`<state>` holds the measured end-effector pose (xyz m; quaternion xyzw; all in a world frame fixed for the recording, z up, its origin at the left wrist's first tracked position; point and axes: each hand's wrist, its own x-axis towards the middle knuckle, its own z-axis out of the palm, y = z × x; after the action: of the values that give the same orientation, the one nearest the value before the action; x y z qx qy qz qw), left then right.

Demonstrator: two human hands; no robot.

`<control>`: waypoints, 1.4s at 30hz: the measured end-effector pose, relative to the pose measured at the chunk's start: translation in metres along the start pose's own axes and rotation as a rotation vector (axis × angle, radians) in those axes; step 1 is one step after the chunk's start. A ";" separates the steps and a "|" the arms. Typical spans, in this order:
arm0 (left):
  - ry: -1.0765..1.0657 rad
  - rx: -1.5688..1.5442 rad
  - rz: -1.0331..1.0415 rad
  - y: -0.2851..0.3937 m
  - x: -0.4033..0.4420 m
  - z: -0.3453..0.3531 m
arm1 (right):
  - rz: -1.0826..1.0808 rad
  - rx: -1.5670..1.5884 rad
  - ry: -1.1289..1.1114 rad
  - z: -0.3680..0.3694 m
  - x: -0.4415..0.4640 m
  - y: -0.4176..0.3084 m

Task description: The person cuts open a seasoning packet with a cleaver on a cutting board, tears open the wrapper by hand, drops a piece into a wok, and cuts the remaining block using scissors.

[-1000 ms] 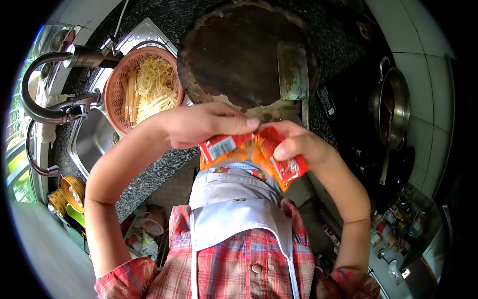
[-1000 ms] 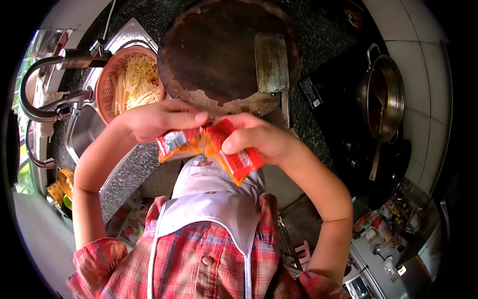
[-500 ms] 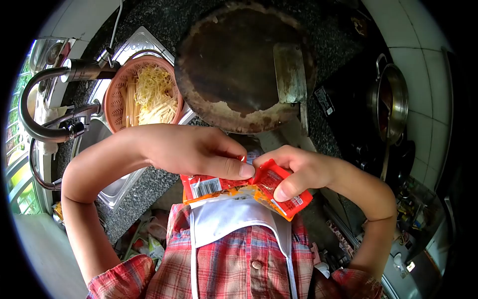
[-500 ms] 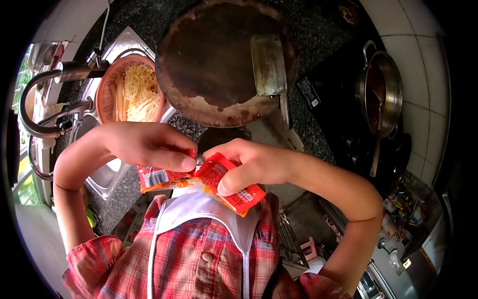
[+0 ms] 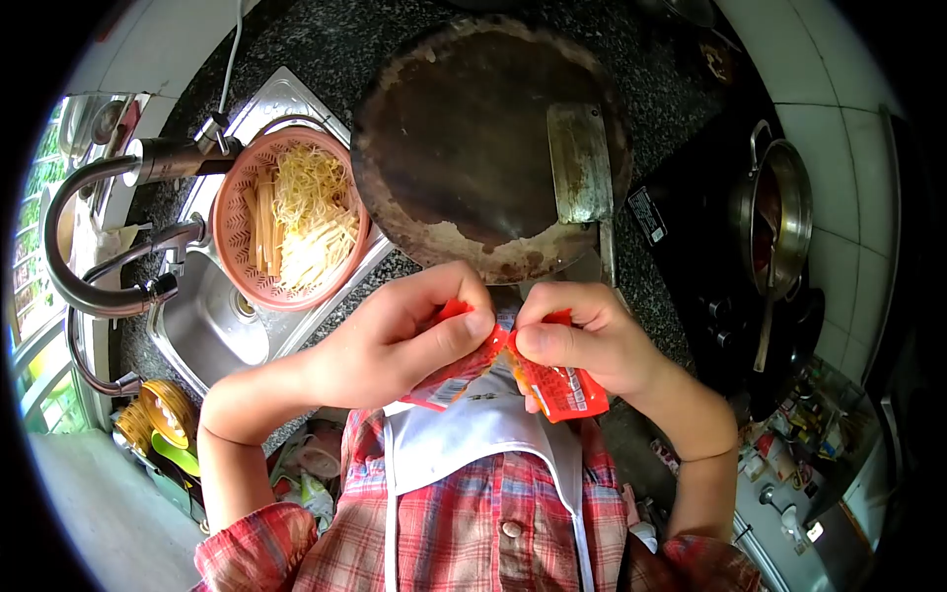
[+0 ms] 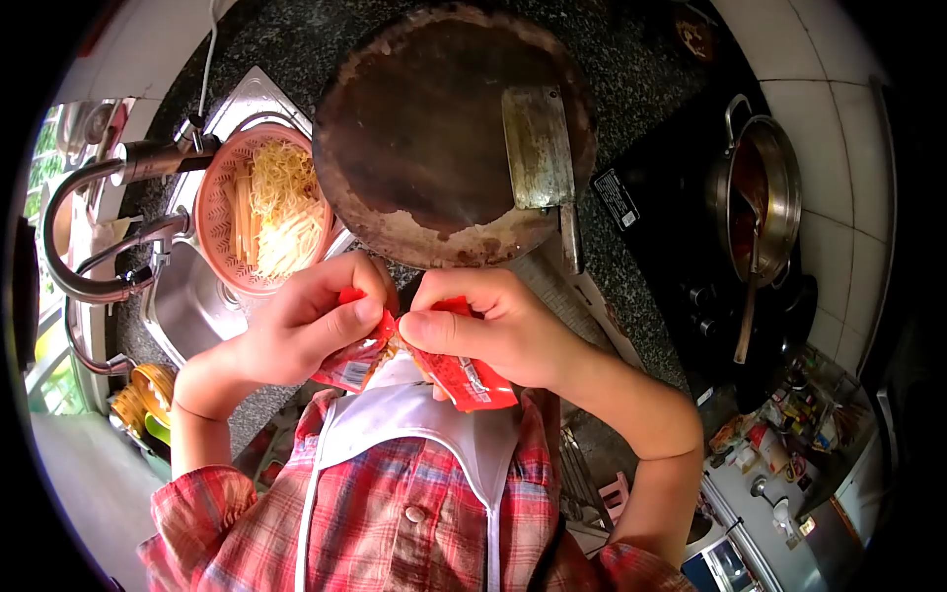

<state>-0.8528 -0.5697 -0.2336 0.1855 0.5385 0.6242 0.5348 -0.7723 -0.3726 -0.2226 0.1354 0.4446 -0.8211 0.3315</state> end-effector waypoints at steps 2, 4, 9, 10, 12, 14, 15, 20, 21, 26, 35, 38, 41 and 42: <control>-0.014 -0.027 -0.073 -0.002 0.000 -0.003 | 0.094 0.020 0.057 0.002 -0.002 0.000; -0.028 -0.052 -0.144 -0.002 0.002 -0.005 | 0.151 0.071 0.058 -0.002 -0.001 0.001; -0.256 -0.003 -0.387 0.000 0.024 -0.017 | 0.306 0.176 -0.054 -0.014 -0.001 0.000; -0.275 -0.069 -0.386 -0.003 0.026 -0.015 | 0.325 0.230 -0.064 -0.015 -0.003 -0.001; -0.312 -0.054 -0.408 0.001 0.030 -0.011 | 0.274 0.234 -0.129 -0.019 -0.013 0.007; -0.483 0.022 -0.442 0.005 0.034 -0.005 | 0.175 0.149 -0.174 -0.020 -0.023 0.015; -0.512 0.020 -0.472 0.011 0.037 0.001 | 0.167 0.154 -0.166 -0.022 -0.028 0.015; -0.612 0.185 -0.532 0.037 0.062 0.033 | 0.132 0.177 -0.155 -0.033 -0.066 0.013; -0.614 0.246 -0.559 0.040 0.068 0.041 | 0.164 0.256 -0.135 -0.035 -0.075 0.012; -0.858 0.395 -0.647 0.061 0.091 0.101 | 0.101 0.060 -0.107 -0.030 -0.140 0.009; -1.093 0.536 -0.729 0.054 0.106 0.240 | 0.137 0.155 -0.042 -0.038 -0.277 0.060; -1.099 0.606 -0.771 0.052 0.110 0.283 | 0.101 0.163 -0.032 -0.046 -0.315 0.076; -1.147 0.694 -0.754 0.047 0.118 0.323 | 0.064 0.156 -0.025 -0.056 -0.351 0.094; -1.194 0.739 -0.732 0.046 0.121 0.335 | 0.053 0.149 -0.031 -0.058 -0.361 0.099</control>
<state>-0.6474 -0.2986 -0.1177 0.4654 0.3597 -0.0156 0.8085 -0.4419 -0.2098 -0.1324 0.1586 0.3734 -0.8447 0.3491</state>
